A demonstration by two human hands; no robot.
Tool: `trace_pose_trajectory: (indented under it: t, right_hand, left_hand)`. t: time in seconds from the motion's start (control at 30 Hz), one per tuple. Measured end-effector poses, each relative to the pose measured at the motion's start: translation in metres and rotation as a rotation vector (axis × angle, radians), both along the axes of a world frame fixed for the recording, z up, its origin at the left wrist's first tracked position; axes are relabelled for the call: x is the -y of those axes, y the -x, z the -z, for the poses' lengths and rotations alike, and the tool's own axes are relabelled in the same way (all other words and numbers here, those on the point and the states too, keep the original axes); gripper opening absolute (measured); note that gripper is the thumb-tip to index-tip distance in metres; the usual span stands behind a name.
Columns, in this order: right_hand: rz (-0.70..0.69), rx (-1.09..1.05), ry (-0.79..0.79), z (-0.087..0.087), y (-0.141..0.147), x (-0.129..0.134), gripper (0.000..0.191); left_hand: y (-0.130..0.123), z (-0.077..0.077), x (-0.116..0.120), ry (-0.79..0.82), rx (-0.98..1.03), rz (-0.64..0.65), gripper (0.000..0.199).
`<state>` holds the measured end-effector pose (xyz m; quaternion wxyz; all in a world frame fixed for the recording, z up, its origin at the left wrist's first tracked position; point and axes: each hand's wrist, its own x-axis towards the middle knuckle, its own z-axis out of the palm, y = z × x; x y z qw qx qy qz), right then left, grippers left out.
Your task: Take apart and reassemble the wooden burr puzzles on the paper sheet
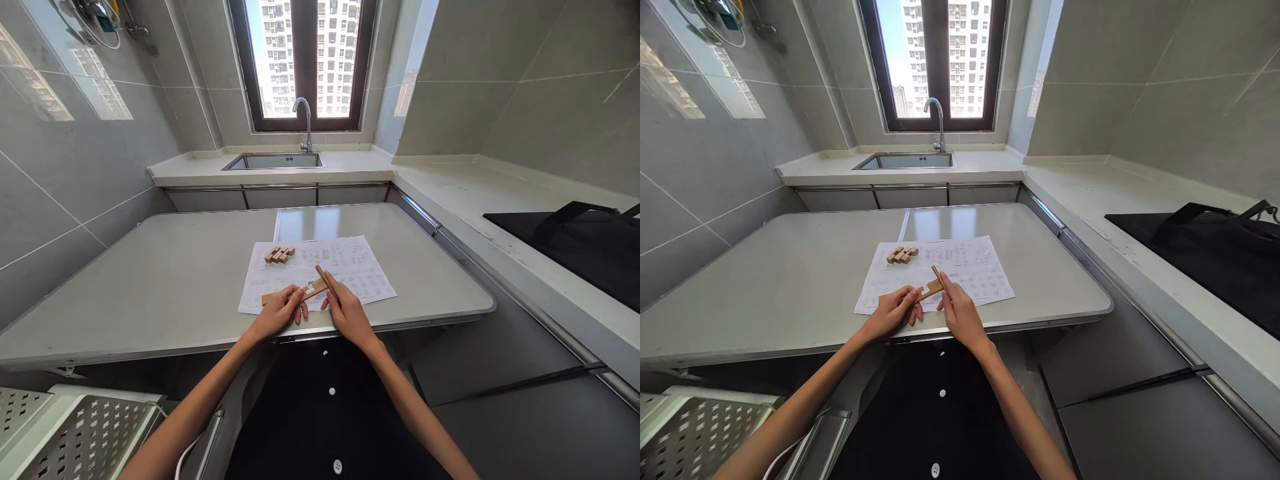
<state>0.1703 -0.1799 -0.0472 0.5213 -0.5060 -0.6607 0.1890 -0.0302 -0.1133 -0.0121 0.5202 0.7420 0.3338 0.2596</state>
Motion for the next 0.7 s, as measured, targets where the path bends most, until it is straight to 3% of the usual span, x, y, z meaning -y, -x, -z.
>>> trace_pose_trajectory:
  t: [0.17,0.47,0.7]
  right_hand:
    - [-0.013,-0.055,0.039,-0.0020,-0.0002,0.0019,0.053]
    - [0.150,-0.083,0.066,0.0001,-0.0008,-0.0018,0.054]
    - [0.073,-0.071,0.040,-0.0006,0.0027,-0.0031,0.051]
  left_hand:
    - [-0.0002,0.0019,0.0009,0.007,0.027,-0.010,0.043]
    - [-0.0015,0.0021,0.0019,0.025,0.027,-0.014,0.043]
    - [-0.0023,0.0018,0.0013,0.019,0.029,-0.011,0.045]
